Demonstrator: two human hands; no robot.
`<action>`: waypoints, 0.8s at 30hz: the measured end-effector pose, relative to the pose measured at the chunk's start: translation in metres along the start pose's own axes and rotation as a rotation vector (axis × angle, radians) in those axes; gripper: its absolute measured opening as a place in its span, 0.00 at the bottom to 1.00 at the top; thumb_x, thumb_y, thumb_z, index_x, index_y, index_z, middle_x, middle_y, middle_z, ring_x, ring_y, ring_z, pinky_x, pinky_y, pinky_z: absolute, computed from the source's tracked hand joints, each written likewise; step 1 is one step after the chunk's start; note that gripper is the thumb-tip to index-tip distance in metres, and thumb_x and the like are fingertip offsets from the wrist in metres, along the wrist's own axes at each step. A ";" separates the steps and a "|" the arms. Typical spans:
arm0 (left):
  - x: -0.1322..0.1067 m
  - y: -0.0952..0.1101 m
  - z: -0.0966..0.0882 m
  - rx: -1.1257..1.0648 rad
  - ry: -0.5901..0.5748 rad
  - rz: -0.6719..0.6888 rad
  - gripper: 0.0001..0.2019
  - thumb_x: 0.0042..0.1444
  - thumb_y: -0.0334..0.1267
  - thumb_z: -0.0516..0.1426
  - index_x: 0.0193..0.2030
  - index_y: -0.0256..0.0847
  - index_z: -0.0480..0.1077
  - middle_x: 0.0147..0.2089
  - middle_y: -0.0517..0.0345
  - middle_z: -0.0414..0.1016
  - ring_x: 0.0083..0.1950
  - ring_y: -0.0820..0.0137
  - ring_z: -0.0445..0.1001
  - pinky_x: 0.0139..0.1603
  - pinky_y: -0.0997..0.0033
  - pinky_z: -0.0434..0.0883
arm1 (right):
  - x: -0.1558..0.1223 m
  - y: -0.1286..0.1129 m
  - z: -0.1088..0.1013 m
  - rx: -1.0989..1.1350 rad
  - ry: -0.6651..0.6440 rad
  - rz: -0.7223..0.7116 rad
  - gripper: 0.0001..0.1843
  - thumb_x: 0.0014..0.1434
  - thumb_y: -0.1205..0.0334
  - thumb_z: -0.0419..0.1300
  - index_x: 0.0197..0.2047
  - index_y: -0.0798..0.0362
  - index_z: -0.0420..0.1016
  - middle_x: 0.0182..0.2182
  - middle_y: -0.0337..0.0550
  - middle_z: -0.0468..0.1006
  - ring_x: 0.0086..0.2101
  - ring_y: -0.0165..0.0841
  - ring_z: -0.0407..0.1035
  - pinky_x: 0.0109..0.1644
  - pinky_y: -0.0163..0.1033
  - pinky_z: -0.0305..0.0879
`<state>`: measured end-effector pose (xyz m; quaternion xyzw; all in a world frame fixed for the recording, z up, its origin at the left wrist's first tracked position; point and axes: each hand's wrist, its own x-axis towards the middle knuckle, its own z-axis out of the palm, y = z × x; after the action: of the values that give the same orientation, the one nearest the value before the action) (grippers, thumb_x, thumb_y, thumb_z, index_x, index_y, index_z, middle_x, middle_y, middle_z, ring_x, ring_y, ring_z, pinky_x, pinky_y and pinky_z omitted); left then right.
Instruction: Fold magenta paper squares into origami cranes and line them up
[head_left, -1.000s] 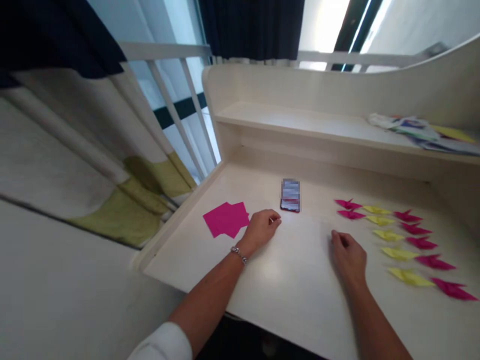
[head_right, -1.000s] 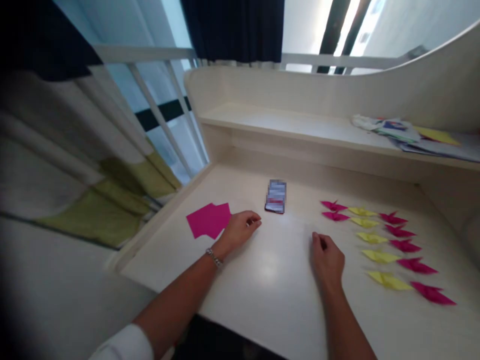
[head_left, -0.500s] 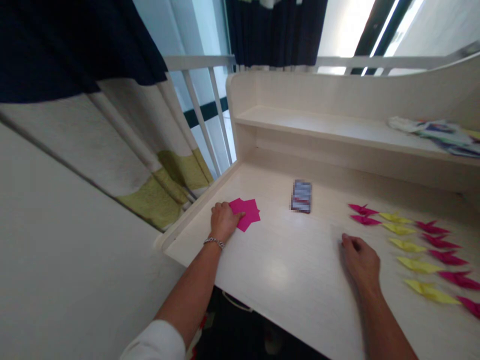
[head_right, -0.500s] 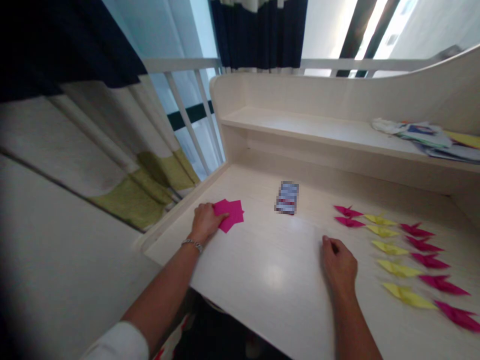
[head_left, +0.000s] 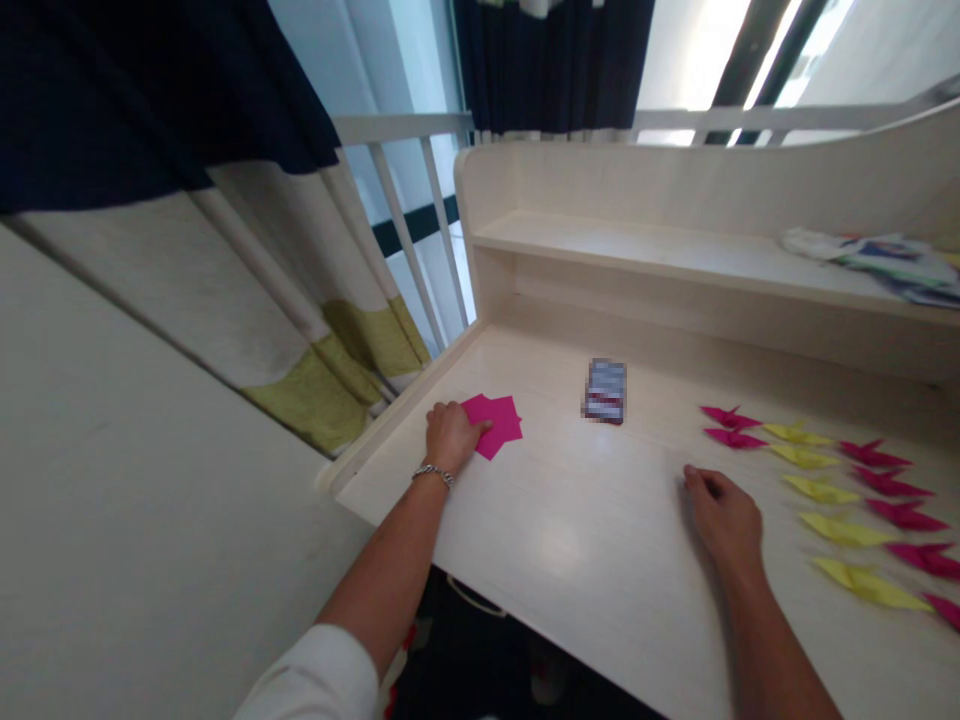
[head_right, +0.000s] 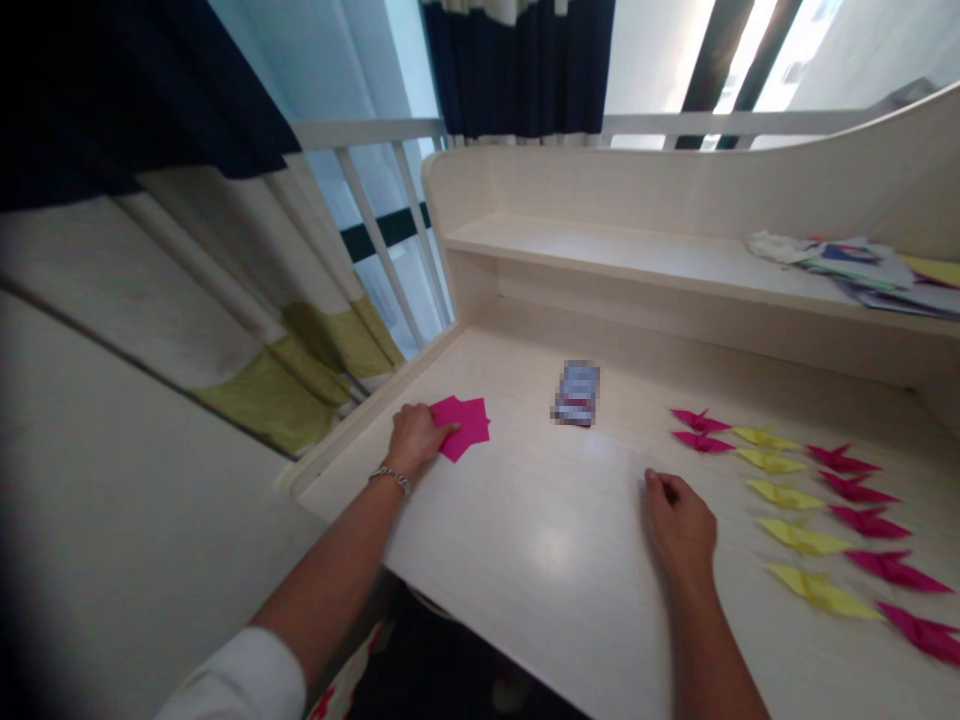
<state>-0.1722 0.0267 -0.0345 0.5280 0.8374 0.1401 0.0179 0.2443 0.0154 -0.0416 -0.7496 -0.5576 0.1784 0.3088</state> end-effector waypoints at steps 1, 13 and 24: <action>0.000 0.000 0.000 -0.018 -0.010 -0.001 0.29 0.47 0.57 0.57 0.44 0.31 0.73 0.45 0.36 0.71 0.51 0.49 0.67 0.52 0.56 0.63 | 0.000 0.000 0.000 -0.004 -0.001 -0.004 0.25 0.54 0.42 0.52 0.40 0.52 0.79 0.33 0.48 0.81 0.33 0.42 0.72 0.38 0.41 0.61; -0.009 0.003 -0.003 -0.176 0.098 0.111 0.18 0.52 0.48 0.58 0.42 0.37 0.76 0.41 0.45 0.76 0.43 0.59 0.72 0.48 0.61 0.66 | 0.001 0.004 -0.001 0.015 -0.027 -0.022 0.24 0.55 0.43 0.52 0.40 0.51 0.79 0.33 0.46 0.81 0.33 0.41 0.71 0.38 0.41 0.61; -0.011 -0.001 -0.007 -0.311 0.210 0.083 0.18 0.56 0.49 0.54 0.41 0.39 0.79 0.39 0.47 0.78 0.40 0.60 0.74 0.43 0.63 0.68 | 0.001 0.005 0.000 0.042 -0.012 -0.054 0.24 0.54 0.44 0.52 0.39 0.53 0.79 0.33 0.48 0.80 0.33 0.40 0.72 0.38 0.41 0.62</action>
<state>-0.1697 0.0149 -0.0296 0.5355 0.7804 0.3228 0.0059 0.2483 0.0152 -0.0450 -0.7265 -0.5758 0.1862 0.3257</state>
